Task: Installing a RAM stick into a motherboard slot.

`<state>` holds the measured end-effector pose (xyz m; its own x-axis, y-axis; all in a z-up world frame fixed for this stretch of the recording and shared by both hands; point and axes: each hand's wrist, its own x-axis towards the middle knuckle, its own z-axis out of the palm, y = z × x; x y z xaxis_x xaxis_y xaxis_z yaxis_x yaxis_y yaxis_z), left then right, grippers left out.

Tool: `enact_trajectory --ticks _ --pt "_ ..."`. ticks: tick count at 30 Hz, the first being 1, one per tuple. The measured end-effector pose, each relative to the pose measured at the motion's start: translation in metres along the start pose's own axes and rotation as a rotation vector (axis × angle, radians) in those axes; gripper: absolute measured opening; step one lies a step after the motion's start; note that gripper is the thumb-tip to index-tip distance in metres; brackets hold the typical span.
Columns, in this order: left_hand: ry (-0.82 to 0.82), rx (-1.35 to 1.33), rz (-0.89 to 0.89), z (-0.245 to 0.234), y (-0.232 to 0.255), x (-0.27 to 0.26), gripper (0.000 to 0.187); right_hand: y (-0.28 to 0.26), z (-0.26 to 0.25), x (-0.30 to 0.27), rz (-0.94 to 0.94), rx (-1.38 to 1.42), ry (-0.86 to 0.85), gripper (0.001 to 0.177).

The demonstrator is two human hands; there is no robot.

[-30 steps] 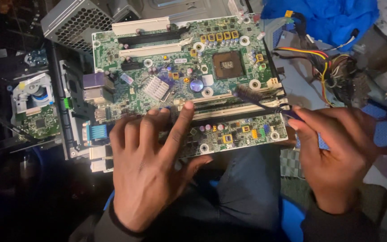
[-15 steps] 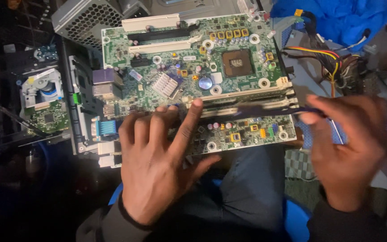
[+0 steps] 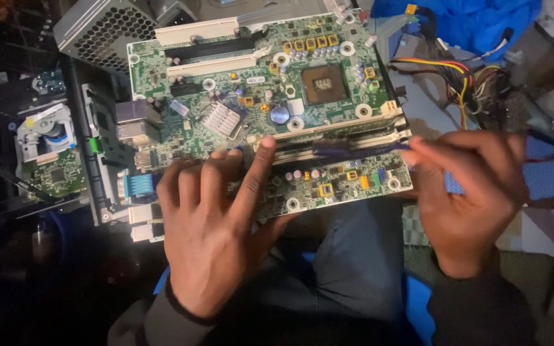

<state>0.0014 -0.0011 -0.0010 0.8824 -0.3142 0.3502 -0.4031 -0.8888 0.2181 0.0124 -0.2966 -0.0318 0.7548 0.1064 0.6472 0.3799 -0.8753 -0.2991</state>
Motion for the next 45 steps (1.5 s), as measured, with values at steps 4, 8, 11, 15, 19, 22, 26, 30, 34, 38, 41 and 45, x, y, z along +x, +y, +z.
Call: enact_trajectory --ticks 4,8,11,15,19,22,26,30,34,38,41,45 --pt "0.018 0.007 -0.022 -0.002 -0.002 -0.002 0.092 0.008 0.007 0.001 0.169 0.169 0.130 0.019" --pt "0.028 -0.008 0.021 0.000 -0.003 -0.001 0.095 0.034 0.000 -0.023 0.020 0.023 0.053 0.019" --pt "0.044 -0.017 0.010 0.004 -0.004 -0.004 0.099 0.007 -0.002 0.001 -0.051 -0.029 0.018 0.015" --pt "0.052 -0.032 -0.037 0.009 -0.006 -0.007 0.104 -0.008 -0.001 0.012 0.308 0.382 0.236 0.018" --pt "0.096 -0.065 -0.021 0.008 -0.006 -0.008 0.097 -0.013 -0.001 0.017 -0.030 0.081 -0.036 0.015" --pt "0.135 -0.084 -0.008 0.006 -0.009 -0.009 0.090 -0.032 0.000 0.029 0.072 0.175 0.043 0.020" --pt "0.170 -0.104 0.048 0.010 -0.013 -0.011 0.083 -0.045 0.003 0.026 -0.106 0.050 -0.029 0.014" --pt "0.176 -0.120 0.037 0.010 -0.018 -0.012 0.081 -0.043 0.001 0.023 -0.069 0.012 0.004 0.017" --pt "0.168 -0.141 0.058 0.008 -0.020 -0.013 0.080 -0.051 0.002 0.024 -0.027 0.042 0.023 0.021" --pt "0.180 -0.153 0.062 0.010 -0.019 -0.014 0.079 -0.039 0.001 0.014 -0.060 -0.023 -0.009 0.021" --pt "0.182 -0.167 0.054 0.008 -0.020 -0.015 0.077 -0.047 -0.007 0.020 -0.007 0.008 0.071 0.022" --pt "0.191 -0.171 0.078 0.012 -0.022 -0.014 0.076 -0.060 -0.009 0.030 -0.042 -0.042 -0.048 0.025"
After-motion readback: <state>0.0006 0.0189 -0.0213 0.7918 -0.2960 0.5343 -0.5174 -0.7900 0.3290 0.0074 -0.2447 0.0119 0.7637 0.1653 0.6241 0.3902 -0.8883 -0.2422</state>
